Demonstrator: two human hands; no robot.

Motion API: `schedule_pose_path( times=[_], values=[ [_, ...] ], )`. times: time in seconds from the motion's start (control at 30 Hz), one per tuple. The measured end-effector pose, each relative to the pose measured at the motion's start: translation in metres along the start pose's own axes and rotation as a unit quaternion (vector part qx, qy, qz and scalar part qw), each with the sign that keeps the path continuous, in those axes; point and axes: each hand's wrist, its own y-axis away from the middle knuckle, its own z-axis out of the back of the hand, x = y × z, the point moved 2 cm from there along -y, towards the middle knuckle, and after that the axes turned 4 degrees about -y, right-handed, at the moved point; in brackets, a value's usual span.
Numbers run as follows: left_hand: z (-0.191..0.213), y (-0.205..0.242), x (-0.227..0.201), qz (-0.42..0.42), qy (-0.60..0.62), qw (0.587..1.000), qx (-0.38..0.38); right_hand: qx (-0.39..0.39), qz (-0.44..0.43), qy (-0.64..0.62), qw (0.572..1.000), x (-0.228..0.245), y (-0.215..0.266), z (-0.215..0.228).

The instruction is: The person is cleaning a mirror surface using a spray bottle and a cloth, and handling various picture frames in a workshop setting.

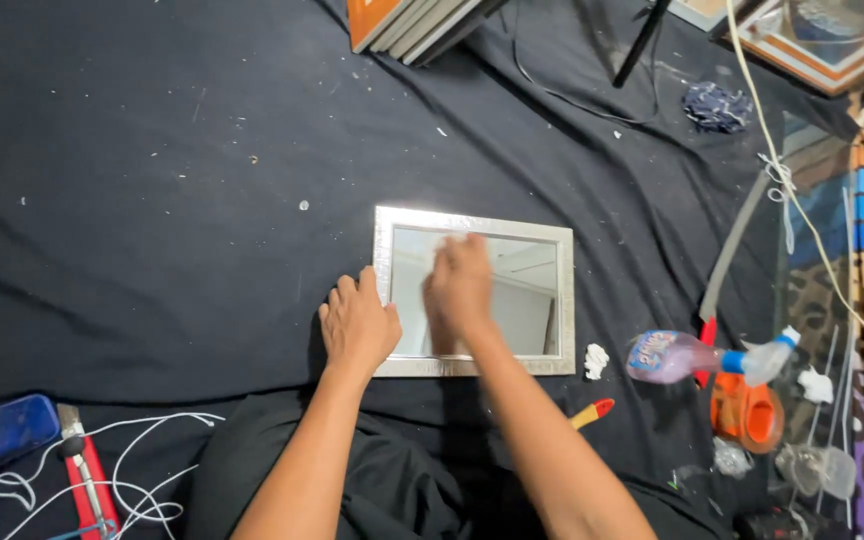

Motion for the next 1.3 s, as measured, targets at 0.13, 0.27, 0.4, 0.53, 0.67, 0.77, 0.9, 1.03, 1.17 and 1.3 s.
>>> schedule_pose_path(
  times=[0.13,0.27,0.4,0.53,0.67,0.77,0.9,1.03,1.17,1.3],
  values=[
    [0.011,0.002,-0.006,0.018,0.027,0.999,0.019,-0.031,-0.068,-0.011,0.997,-0.018,-0.018,-0.009],
    [0.006,-0.004,-0.005,0.023,0.044,0.999,0.020,0.012,0.077,0.007,0.997,-0.003,-0.015,-0.034],
    [0.007,0.001,-0.006,0.030,0.066,0.997,0.020,0.081,0.250,0.008,0.965,0.013,0.021,-0.015],
    [0.001,-0.002,-0.004,0.021,0.069,0.997,0.000,0.108,0.256,0.030,0.960,0.004,0.056,-0.005],
    [0.002,0.001,-0.003,0.014,0.082,0.996,0.012,0.085,0.196,0.078,0.974,-0.006,0.011,-0.023],
    [-0.002,-0.002,-0.003,0.001,0.076,0.997,0.013,0.093,0.130,0.087,0.983,0.012,-0.015,-0.028],
    [-0.007,-0.004,-0.002,-0.003,0.076,0.997,0.004,0.170,0.145,0.135,0.965,-0.015,0.024,-0.024],
    [-0.006,0.001,-0.003,-0.008,0.057,0.998,-0.018,0.206,0.171,0.126,0.955,-0.022,0.085,0.046],
    [-0.011,0.008,-0.003,0.020,0.059,0.997,-0.045,0.149,0.006,0.175,0.973,-0.111,0.111,0.096],
    [-0.033,0.019,0.004,0.066,0.072,0.995,-0.031,-0.003,-0.117,0.240,0.964,-0.178,0.127,0.146]
  ],
)
